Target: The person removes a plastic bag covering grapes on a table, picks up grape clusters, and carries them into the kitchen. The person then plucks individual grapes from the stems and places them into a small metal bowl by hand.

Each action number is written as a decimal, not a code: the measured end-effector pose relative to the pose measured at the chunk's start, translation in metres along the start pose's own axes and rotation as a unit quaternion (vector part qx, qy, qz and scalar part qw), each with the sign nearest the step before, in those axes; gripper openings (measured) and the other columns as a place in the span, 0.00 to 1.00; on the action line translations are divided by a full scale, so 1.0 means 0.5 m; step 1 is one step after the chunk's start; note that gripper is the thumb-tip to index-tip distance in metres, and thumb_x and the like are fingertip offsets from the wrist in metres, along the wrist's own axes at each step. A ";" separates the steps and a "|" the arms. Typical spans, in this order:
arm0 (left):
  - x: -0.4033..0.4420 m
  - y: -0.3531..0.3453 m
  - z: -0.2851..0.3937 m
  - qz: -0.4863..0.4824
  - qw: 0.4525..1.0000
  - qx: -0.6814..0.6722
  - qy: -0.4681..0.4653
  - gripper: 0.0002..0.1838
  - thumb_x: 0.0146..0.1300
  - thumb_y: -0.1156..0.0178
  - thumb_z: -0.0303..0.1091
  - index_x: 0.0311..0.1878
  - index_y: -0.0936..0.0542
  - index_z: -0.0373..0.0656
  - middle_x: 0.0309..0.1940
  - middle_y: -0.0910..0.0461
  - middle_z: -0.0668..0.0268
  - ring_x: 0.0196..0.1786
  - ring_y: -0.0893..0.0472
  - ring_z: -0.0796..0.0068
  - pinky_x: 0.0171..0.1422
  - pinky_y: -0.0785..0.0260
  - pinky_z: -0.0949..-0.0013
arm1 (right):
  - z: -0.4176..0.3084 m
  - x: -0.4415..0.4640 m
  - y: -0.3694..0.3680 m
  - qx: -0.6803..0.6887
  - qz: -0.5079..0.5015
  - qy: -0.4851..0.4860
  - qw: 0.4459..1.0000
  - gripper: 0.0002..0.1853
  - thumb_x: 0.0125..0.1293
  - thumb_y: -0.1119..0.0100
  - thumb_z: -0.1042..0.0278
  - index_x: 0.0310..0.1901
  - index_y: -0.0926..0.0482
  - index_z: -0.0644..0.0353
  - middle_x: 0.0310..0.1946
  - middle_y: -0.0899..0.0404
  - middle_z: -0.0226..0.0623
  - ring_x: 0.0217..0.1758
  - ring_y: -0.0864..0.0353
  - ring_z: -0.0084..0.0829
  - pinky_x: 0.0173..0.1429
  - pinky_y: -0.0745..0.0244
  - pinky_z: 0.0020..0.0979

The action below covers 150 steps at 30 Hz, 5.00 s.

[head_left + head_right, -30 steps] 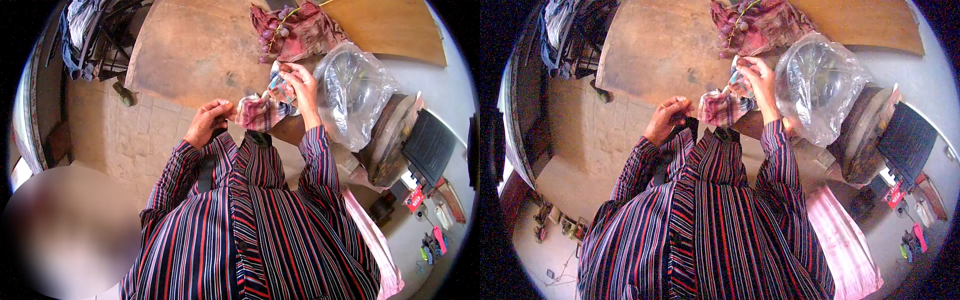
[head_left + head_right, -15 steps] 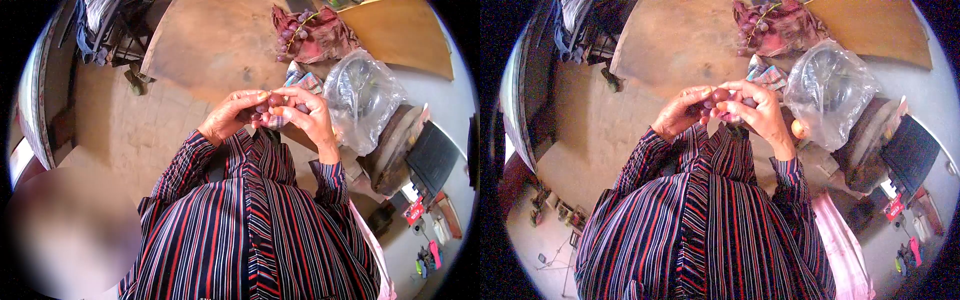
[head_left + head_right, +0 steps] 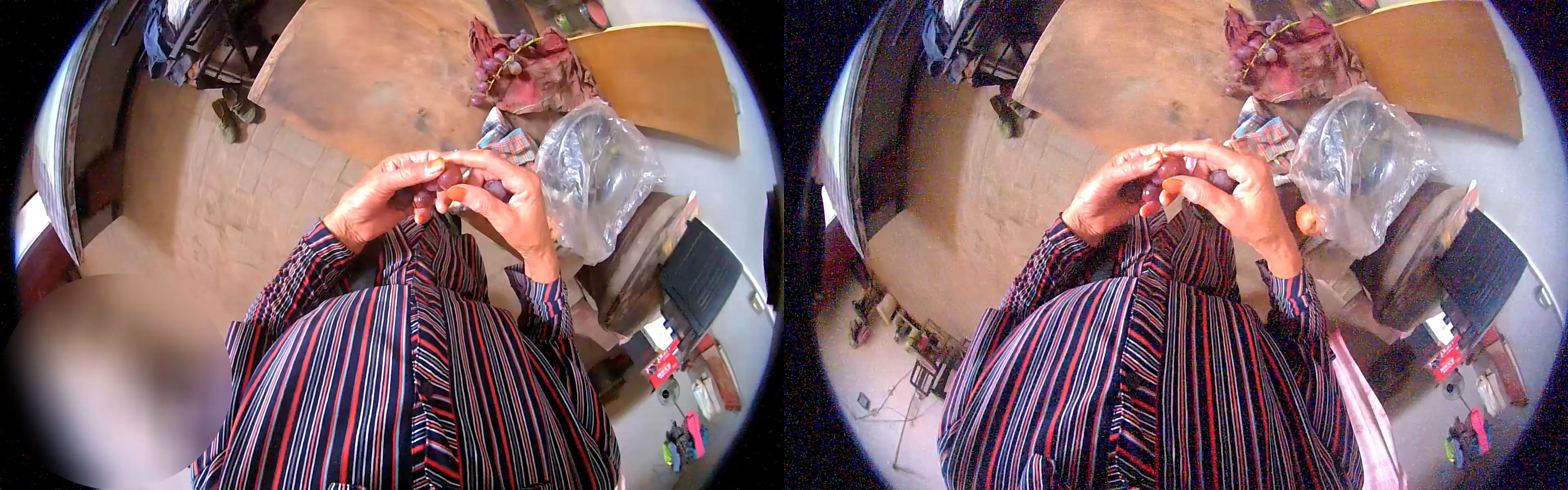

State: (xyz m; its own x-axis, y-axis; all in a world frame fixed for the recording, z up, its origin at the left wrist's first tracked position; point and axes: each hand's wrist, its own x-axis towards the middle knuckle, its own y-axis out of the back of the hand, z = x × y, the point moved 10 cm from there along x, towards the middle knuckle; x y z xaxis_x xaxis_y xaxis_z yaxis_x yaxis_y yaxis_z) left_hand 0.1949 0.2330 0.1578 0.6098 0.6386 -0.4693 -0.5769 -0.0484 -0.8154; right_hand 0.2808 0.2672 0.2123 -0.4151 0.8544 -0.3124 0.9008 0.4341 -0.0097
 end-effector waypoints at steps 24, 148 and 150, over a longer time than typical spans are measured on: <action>-0.014 -0.028 0.008 -0.025 0.997 -0.073 -0.016 0.20 0.66 0.49 0.44 0.51 0.26 0.37 0.31 0.23 0.64 0.22 0.29 0.82 0.18 0.39 0.81 | 0.017 -0.012 0.051 0.026 0.140 -0.072 0.987 0.07 0.66 0.43 0.69 0.39 0.20 0.64 0.18 0.31 0.19 0.18 0.37 0.09 0.22 0.44 0.15; 0.130 0.092 0.285 0.114 0.950 0.292 -0.003 0.15 0.65 0.46 0.37 0.49 0.24 0.36 0.32 0.20 0.58 0.24 0.25 0.83 0.17 0.40 0.84 | 0.261 0.126 0.465 -0.386 0.411 -0.137 0.815 0.14 0.51 0.32 0.58 0.31 0.21 0.60 0.28 0.19 0.49 0.35 0.19 0.51 0.37 0.28 0.46; 0.116 0.098 0.288 0.116 0.951 0.287 -0.012 0.15 0.65 0.46 0.37 0.49 0.24 0.36 0.32 0.20 0.58 0.24 0.25 0.83 0.17 0.41 0.84 | 0.247 0.123 0.461 -0.389 0.407 -0.116 0.818 0.14 0.52 0.32 0.60 0.32 0.21 0.61 0.26 0.19 0.48 0.32 0.19 0.50 0.35 0.28 0.44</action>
State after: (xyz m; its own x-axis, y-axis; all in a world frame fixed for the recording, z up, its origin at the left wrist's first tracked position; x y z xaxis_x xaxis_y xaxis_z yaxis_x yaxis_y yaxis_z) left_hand 0.1238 0.3784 0.1394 0.4211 0.6803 -0.5998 -0.9003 0.2332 -0.3676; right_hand 0.4787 0.3847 0.0736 0.3987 0.9129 -0.0874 0.4749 -0.1239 0.8713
